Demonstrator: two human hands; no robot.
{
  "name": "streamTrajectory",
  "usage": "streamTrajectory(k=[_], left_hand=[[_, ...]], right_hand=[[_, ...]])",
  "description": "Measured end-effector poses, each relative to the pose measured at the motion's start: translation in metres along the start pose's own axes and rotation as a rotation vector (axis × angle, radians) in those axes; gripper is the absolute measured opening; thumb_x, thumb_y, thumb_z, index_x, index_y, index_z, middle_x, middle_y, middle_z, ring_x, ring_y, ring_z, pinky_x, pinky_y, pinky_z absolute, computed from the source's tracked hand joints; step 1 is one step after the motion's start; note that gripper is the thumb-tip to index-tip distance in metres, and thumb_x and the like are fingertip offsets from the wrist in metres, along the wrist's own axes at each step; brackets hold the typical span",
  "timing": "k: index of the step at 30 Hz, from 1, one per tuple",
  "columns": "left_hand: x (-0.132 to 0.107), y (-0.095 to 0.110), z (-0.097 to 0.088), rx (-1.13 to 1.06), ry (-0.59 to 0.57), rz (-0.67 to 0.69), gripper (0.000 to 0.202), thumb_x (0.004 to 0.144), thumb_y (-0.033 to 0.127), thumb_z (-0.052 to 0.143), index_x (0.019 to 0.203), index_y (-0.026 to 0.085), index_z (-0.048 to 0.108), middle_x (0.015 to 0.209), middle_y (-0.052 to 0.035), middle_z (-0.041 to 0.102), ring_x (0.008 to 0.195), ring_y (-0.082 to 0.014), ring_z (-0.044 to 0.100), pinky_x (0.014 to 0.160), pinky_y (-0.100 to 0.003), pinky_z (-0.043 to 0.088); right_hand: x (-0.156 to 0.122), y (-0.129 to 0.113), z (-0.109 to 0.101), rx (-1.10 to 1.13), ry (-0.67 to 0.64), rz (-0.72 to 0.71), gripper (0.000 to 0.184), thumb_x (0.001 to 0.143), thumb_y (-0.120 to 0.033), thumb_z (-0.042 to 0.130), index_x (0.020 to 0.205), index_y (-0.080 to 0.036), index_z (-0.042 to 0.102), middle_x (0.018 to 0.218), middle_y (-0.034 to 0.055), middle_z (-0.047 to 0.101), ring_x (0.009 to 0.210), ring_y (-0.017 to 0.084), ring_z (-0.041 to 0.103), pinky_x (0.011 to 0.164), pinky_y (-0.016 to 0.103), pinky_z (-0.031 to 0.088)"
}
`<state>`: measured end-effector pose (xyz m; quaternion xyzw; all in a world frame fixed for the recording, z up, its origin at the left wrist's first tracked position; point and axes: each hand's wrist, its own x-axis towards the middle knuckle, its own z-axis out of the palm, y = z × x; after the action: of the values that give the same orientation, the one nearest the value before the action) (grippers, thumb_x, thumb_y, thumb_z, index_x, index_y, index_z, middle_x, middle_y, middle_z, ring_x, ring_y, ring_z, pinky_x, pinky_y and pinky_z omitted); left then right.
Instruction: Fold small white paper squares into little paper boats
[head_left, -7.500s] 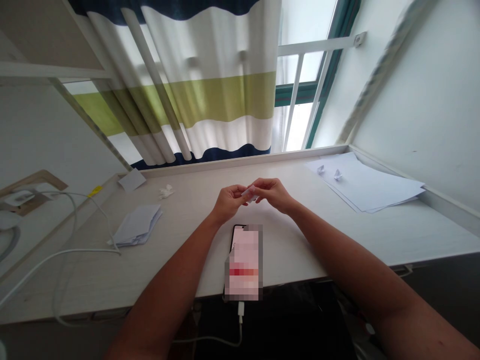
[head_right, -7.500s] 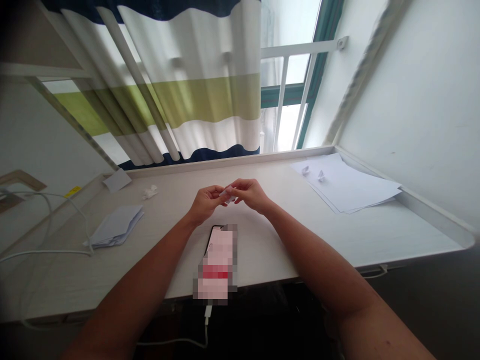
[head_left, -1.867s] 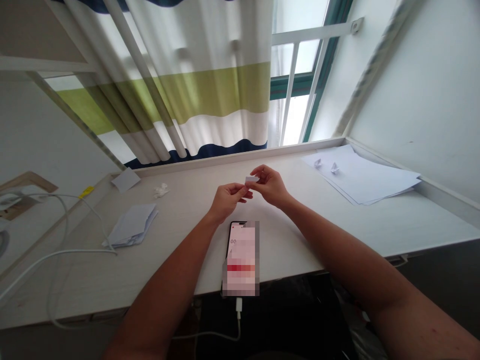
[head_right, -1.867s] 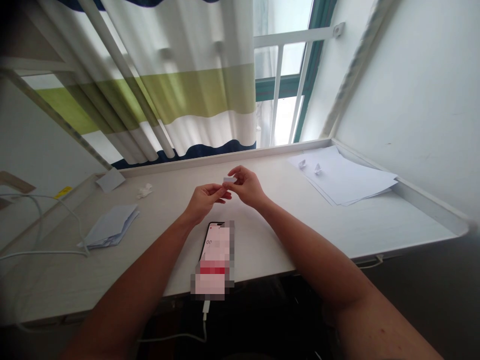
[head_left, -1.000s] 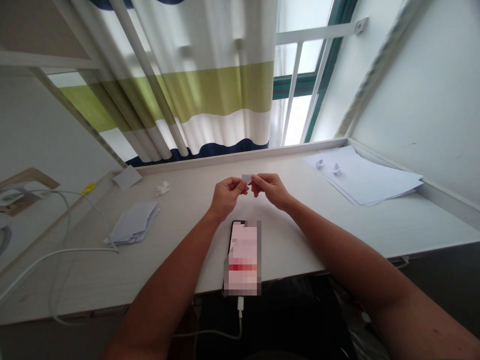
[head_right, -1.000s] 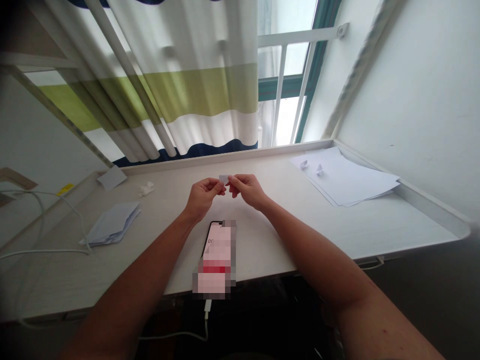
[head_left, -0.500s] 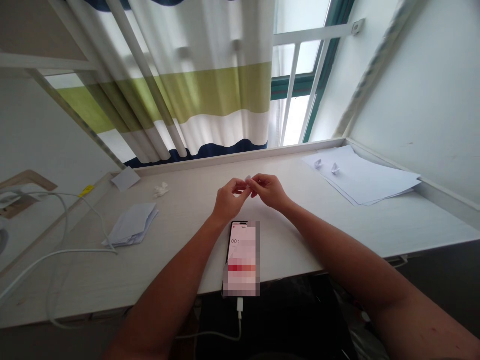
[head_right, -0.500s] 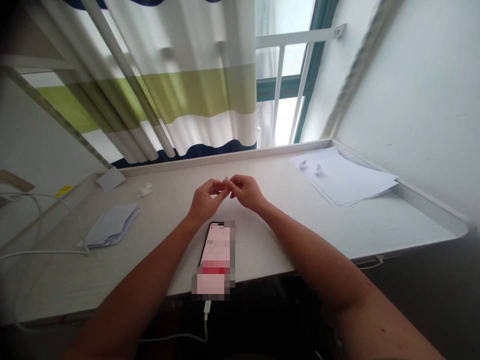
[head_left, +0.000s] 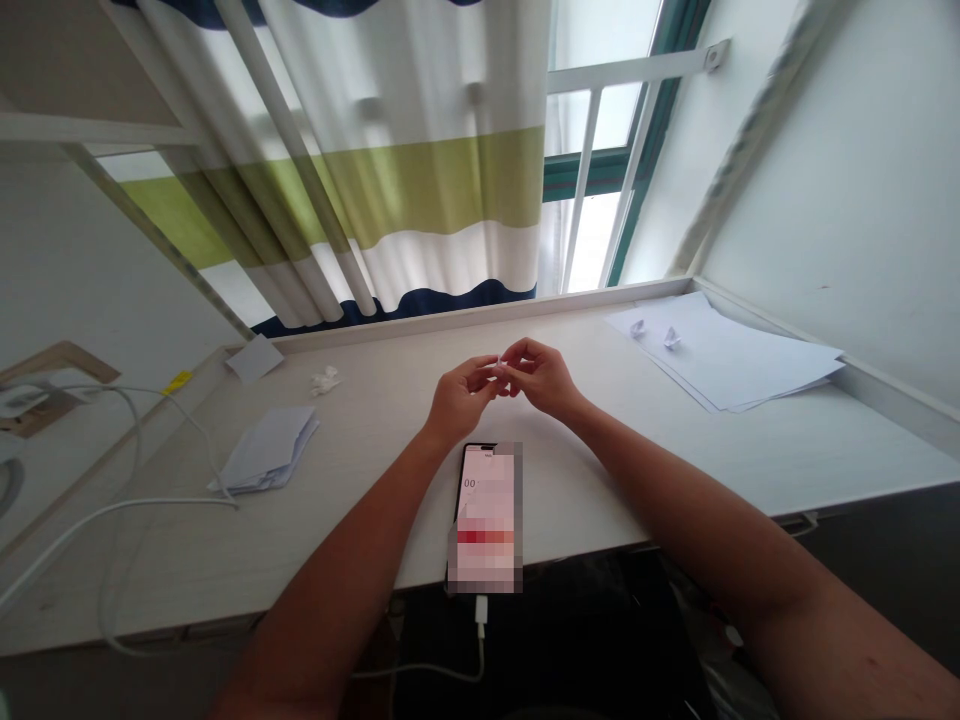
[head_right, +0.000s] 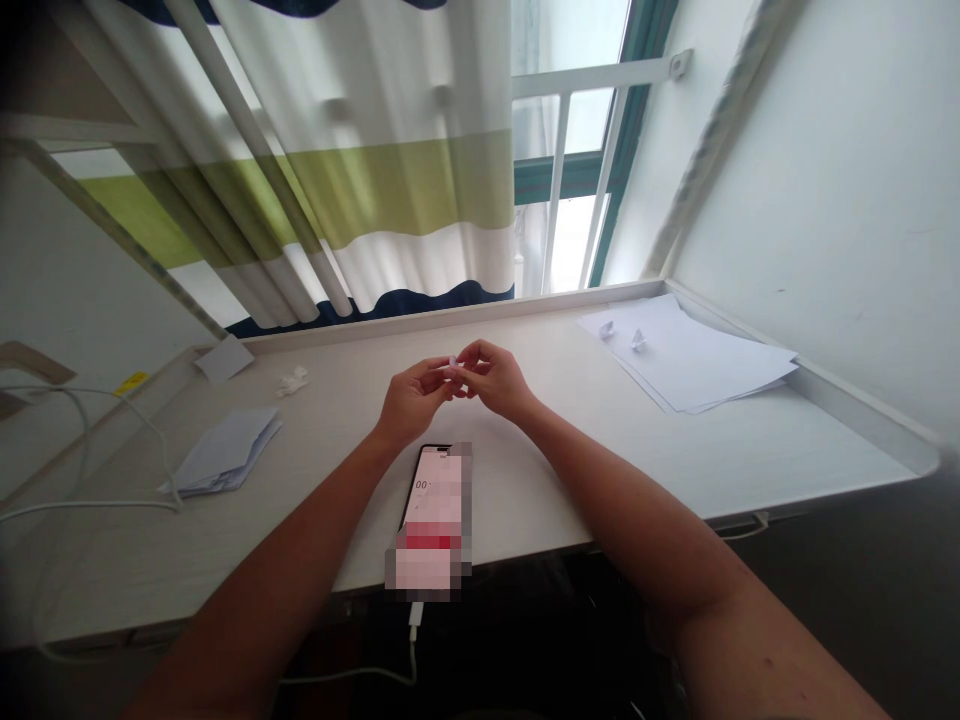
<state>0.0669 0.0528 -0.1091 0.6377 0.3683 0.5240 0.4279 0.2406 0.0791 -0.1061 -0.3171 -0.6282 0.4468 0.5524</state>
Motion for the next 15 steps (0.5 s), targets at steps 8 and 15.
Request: streamTrajectory(k=[8,15], left_hand=[[0.0032,0.0049,0.0002,0.017,-0.099,0.000,0.033,0.098,0.046,0.070,0.113,0.017,0.076,0.095,-0.0103,0.083,0.090,-0.0274,0.083,0.079,-0.037,0.063],[0.0006,0.0055,-0.0040,0.085,-0.150,-0.009,0.032,0.094,0.036,0.075,0.122,0.020,0.078,0.108,-0.0094,0.084,0.094,-0.0243,0.080,0.088,-0.038,0.062]], right_hand=[[0.0007,0.0028,-0.0018,-0.086,0.032,-0.011,0.060,0.067,-0.072,0.094,0.084,-0.022,0.064,0.070,-0.0030,0.065,0.054,0.015,0.065,0.046,0.029,0.053],[-0.0014,0.0031,-0.0055,-0.191,-0.012,-0.023,0.054,0.079,-0.070,0.088,0.095,-0.022,0.067,0.072,0.0012,0.073,0.058,0.019,0.072,0.053,0.032,0.057]])
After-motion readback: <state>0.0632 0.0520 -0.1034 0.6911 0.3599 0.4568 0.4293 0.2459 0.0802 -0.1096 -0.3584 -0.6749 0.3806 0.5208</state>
